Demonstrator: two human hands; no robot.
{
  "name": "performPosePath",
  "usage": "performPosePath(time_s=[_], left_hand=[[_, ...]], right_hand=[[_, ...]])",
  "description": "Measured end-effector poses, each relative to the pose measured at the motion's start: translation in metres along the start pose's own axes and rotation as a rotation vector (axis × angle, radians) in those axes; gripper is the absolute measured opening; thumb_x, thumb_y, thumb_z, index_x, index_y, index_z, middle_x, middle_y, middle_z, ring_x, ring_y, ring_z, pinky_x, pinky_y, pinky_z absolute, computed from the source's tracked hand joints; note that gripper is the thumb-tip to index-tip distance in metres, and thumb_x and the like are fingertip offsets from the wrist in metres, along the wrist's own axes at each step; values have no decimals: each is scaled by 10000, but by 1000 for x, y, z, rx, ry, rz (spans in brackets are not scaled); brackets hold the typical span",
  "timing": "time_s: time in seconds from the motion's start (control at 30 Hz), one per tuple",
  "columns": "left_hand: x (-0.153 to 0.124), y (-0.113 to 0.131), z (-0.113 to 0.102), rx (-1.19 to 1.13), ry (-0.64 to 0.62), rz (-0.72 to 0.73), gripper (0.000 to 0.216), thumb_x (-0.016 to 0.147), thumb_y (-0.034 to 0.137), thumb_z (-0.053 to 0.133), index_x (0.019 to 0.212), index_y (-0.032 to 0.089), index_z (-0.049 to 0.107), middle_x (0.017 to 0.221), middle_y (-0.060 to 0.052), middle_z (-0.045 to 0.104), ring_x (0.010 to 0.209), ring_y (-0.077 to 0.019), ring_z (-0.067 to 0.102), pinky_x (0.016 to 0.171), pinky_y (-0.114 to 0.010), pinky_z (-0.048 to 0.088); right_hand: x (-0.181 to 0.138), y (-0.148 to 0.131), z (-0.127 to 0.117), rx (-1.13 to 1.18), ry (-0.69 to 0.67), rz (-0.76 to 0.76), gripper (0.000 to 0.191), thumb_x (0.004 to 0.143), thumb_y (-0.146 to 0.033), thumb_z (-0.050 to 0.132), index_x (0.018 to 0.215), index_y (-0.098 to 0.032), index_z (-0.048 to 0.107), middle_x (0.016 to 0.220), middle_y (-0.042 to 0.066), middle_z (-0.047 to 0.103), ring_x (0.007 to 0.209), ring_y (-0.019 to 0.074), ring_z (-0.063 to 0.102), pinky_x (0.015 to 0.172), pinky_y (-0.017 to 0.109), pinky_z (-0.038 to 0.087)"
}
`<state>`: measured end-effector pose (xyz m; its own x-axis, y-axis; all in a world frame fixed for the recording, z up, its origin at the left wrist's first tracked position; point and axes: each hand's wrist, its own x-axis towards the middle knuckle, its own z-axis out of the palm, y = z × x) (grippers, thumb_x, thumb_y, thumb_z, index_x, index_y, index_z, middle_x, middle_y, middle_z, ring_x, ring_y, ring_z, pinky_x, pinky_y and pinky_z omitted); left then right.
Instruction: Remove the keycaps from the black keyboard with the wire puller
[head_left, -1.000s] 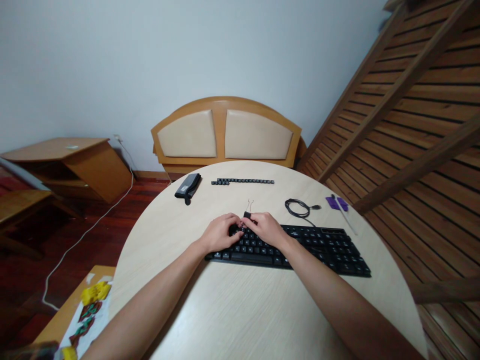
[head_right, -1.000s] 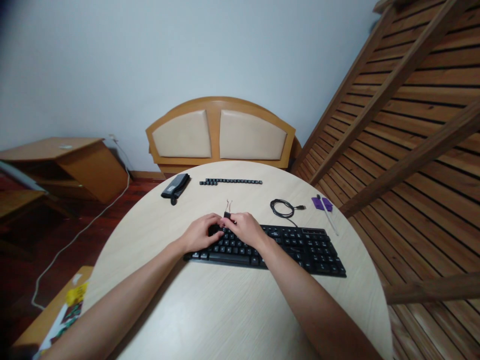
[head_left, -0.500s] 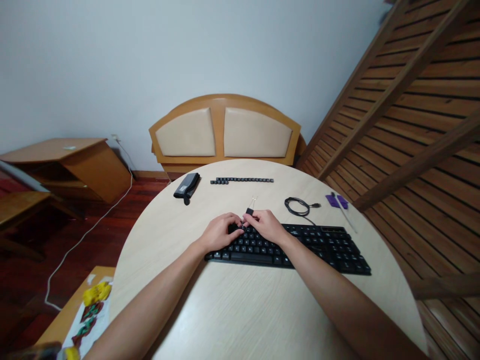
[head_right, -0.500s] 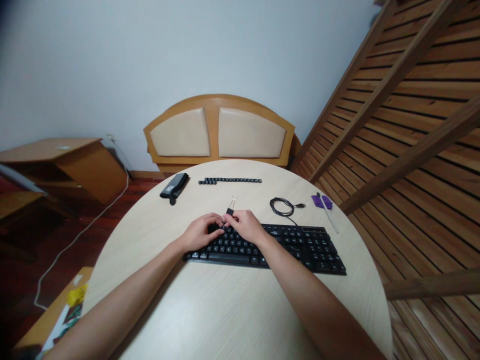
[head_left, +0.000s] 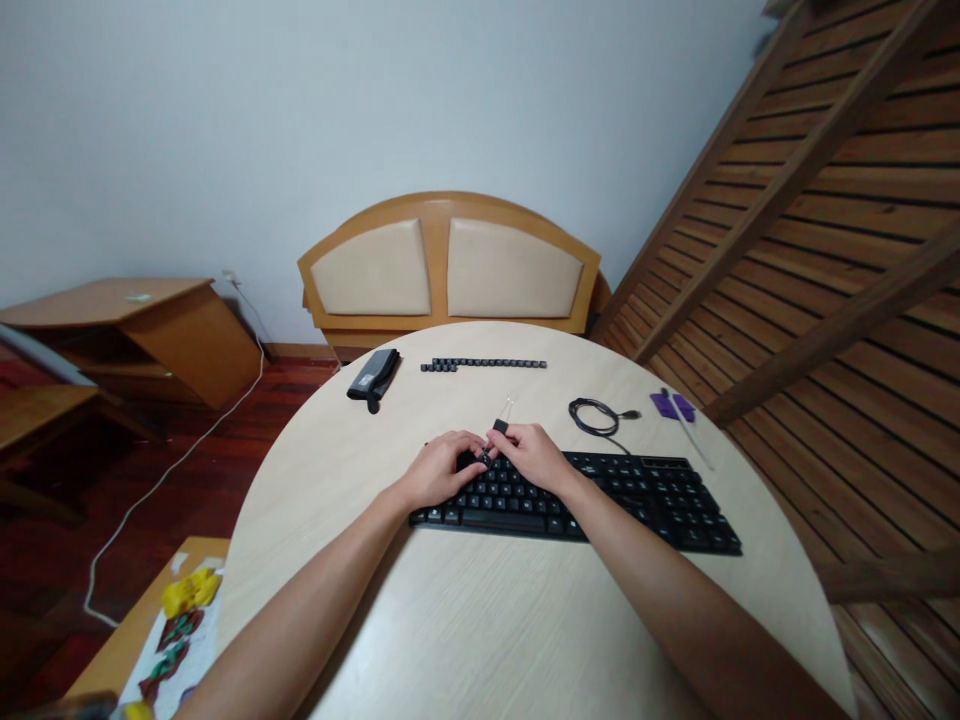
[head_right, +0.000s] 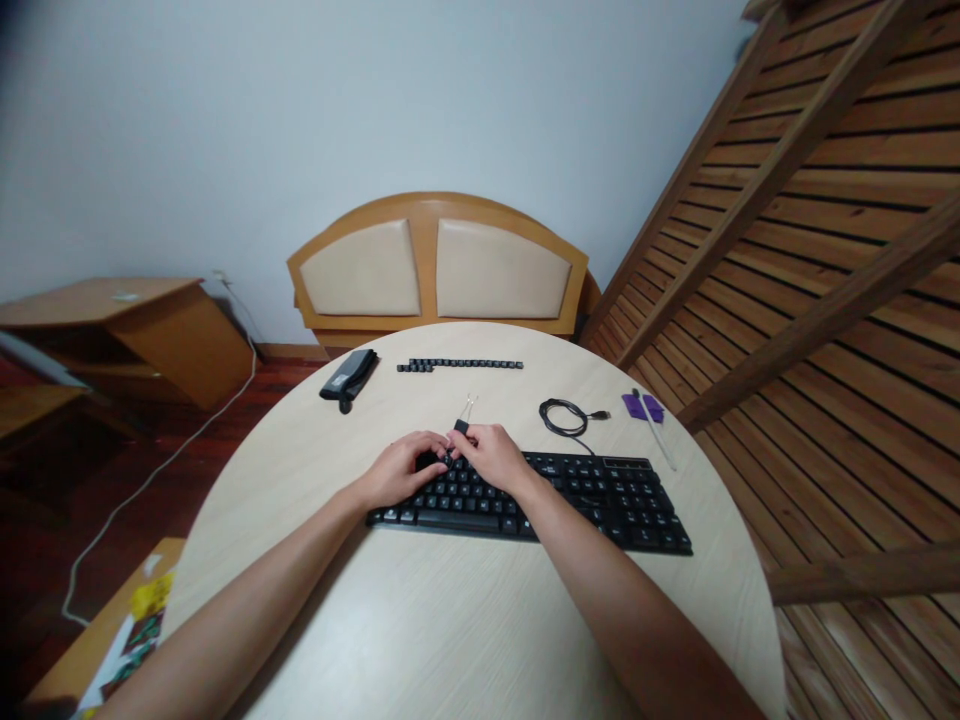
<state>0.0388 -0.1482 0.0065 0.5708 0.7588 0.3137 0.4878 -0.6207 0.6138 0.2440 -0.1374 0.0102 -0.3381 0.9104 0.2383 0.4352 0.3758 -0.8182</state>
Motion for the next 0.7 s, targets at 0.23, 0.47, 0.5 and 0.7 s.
performPosePath(time_s=[0.23, 0.47, 0.5, 0.7], left_hand=[[-2, 4, -1, -16, 29, -44, 169, 898, 298, 625, 1049, 223, 641, 1089, -47, 697, 1033, -209, 628, 950, -368, 481], [-4, 4, 1, -64, 73, -51, 213, 906, 323, 627, 1087, 211, 608, 1045, -51, 700, 975, -203, 646, 901, -359, 505], [-4, 4, 1, -63, 78, -45, 189, 911, 320, 622, 1065, 211, 610, 1038, -48, 699, 971, -198, 644, 896, -351, 504], [-5, 5, 0, -47, 67, 13, 149, 935, 300, 593, 1055, 214, 617, 1043, -42, 698, 973, -184, 639, 891, -324, 497]], right_hand=[[2, 2, -2, 118, -4, 12, 414, 927, -466, 533, 695, -187, 731, 859, 61, 769, 869, 208, 718, 844, 317, 522], [5, 3, -3, 195, -11, 69, 399, 879, -516, 590, 751, -163, 722, 765, 65, 757, 772, 211, 720, 801, 326, 530], [5, 3, -3, 228, -11, 77, 396, 871, -526, 599, 803, -154, 716, 741, 60, 750, 736, 205, 716, 776, 322, 534], [6, 3, -2, 314, -30, 81, 417, 857, -556, 609, 876, -142, 659, 696, 45, 719, 672, 182, 698, 706, 294, 536]])
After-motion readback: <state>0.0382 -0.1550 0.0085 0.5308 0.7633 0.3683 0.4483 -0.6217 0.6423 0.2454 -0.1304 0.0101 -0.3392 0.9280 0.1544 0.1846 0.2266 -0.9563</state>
